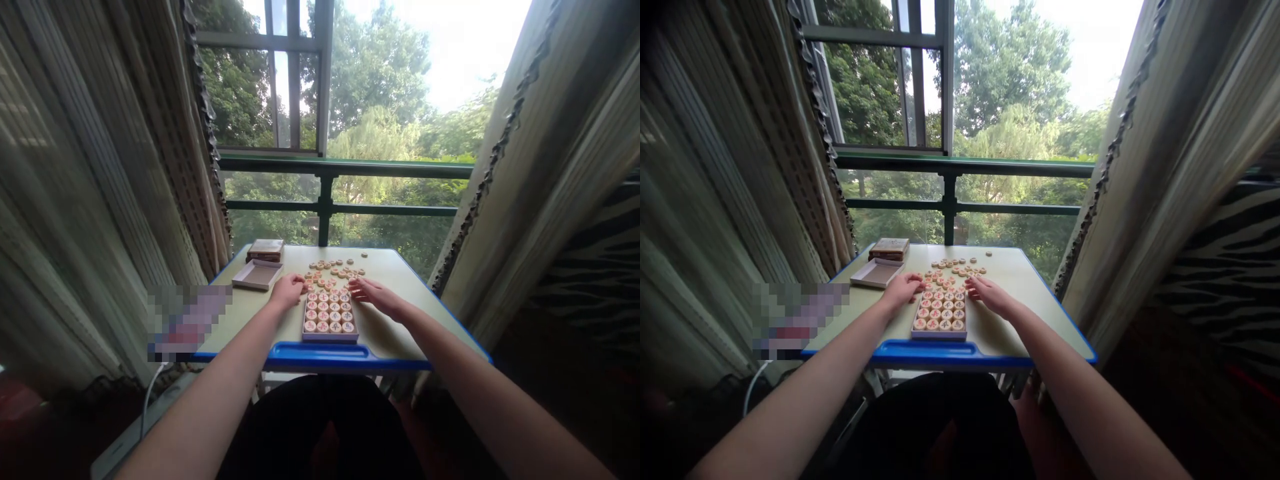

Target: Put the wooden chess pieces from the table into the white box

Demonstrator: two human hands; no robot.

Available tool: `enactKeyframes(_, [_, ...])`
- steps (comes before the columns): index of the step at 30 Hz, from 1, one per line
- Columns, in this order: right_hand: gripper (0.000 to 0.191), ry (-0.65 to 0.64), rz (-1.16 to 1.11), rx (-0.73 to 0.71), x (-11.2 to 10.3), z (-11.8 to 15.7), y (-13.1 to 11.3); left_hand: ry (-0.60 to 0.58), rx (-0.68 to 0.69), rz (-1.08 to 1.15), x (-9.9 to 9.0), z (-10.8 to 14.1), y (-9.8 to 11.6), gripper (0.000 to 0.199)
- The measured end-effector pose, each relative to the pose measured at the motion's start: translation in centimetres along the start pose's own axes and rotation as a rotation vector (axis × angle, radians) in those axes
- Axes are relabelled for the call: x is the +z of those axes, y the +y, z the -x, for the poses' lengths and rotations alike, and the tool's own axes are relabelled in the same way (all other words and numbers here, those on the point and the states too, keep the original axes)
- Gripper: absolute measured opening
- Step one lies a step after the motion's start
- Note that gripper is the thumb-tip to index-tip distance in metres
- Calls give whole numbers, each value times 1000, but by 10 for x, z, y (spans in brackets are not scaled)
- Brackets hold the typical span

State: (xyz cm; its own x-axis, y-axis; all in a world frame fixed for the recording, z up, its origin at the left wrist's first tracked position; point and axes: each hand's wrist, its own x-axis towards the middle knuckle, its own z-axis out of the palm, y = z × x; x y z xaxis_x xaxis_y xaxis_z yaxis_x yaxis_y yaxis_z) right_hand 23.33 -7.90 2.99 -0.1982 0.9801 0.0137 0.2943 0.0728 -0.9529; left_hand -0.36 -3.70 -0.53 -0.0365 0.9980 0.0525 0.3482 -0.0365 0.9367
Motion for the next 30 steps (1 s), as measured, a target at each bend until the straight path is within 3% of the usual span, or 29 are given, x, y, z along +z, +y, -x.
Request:
enactKeyframes(4, [29,-98,142,39,-8,-35,-9,-208,19,-70,-4,-24,14,11])
enactKeyframes(7, [20,-125,273,8,-6,-51,-14,-248,102,-209,-5,-40,28,14])
enactKeyframes(9, [19,-83,368,-89,-5,-54,-13,-363,157,-287,-7,-46,35,15])
enactKeyframes(11, [19,20,429,-280,-4,-50,-10,-453,242,-334,-10,-48,38,18])
enactKeyframes(13, [25,-5,495,-380,-4,-44,-6,-488,394,-361,-14,-48,38,20])
enactKeyframes(15, [32,-54,550,-420,-5,-40,-4,-554,443,-398,-18,-46,37,27])
enactKeyframes(21, [38,-222,705,-495,1,-44,-1,-520,391,-503,-18,-41,39,38])
enactKeyframes(30, [39,-195,703,-511,2,-42,0,-529,399,-488,-12,-32,41,37])
